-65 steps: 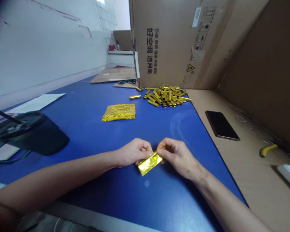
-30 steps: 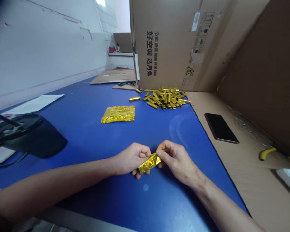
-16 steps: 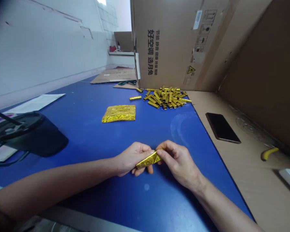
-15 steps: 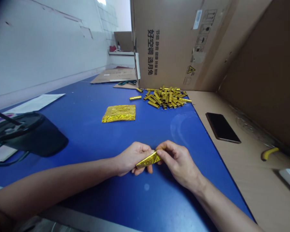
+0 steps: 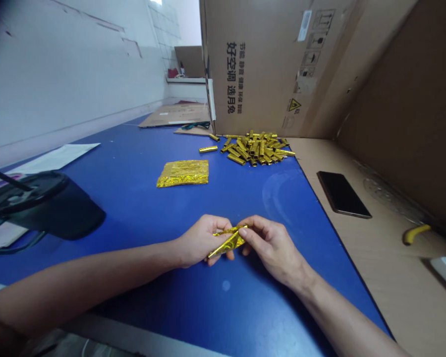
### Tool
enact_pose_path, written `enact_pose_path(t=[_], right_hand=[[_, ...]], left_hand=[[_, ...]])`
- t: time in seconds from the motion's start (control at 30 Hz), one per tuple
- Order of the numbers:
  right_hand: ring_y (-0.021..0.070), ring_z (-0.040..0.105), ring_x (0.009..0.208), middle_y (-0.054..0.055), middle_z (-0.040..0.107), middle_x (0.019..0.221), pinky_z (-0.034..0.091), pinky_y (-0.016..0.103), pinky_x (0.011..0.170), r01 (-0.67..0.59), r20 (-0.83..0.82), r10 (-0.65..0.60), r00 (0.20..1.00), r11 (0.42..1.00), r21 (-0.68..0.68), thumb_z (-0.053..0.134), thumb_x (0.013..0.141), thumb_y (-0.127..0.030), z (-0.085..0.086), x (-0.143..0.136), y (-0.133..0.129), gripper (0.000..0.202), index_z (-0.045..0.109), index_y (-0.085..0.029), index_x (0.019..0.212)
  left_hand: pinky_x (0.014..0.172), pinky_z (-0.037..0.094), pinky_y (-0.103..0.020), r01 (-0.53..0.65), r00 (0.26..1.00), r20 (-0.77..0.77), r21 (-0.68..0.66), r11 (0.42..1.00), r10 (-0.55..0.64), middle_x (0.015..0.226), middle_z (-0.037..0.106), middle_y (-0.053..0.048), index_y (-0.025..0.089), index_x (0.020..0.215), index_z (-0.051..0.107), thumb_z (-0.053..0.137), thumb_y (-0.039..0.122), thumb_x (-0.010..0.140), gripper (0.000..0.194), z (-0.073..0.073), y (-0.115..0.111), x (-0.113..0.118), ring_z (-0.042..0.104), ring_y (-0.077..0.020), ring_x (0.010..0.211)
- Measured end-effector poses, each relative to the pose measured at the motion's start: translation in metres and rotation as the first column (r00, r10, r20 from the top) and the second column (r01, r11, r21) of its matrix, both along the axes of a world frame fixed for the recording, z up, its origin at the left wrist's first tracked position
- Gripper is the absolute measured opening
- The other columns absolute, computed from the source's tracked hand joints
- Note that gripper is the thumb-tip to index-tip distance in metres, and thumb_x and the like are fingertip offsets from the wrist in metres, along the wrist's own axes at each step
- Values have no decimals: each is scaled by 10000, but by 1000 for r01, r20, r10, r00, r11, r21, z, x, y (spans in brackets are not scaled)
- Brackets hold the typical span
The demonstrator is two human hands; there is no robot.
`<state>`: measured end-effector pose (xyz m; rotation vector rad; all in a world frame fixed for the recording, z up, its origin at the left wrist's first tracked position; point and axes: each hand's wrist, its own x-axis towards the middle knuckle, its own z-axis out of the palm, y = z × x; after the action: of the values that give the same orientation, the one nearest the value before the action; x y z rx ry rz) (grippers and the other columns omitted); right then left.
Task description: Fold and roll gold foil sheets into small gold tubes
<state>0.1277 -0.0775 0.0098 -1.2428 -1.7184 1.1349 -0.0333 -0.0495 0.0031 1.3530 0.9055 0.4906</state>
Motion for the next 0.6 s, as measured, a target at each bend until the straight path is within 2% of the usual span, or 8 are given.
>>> enact_pose_path(t=[0.2, 0.47, 0.6], right_hand=[[107, 501, 497, 12, 570, 568, 403, 248, 507, 23, 12, -24, 1000, 1000, 6, 458, 801, -382, -3, 0, -1, 248, 543, -160, 732], [84, 430, 427, -26, 503, 481, 342, 219, 432, 84, -38, -84, 996, 996, -19, 480, 784, -392, -6, 0, 1, 250, 524, -166, 688], [83, 421, 422, -28, 499, 485, 334, 218, 430, 141, -67, -141, 988, 990, -3, 501, 770, -391, -5, 1, 1, 242, 522, -169, 676]], left_hand=[[274, 245, -137, 32, 999, 14, -29, 999, -32, 520, 573, 21, 137, 654, 460, 568, 359, 690, 249, -1, 0, 0, 398, -29, 281], [297, 302, -130, 50, 994, 102, -85, 995, -41, 589, 608, 8, 134, 722, 466, 534, 228, 728, 117, -4, 1, 1, 455, -34, 310], [298, 308, -140, 154, 981, 144, -196, 969, -127, 581, 610, -13, 133, 772, 462, 470, 257, 781, 124, -1, 2, -1, 484, -61, 315]])
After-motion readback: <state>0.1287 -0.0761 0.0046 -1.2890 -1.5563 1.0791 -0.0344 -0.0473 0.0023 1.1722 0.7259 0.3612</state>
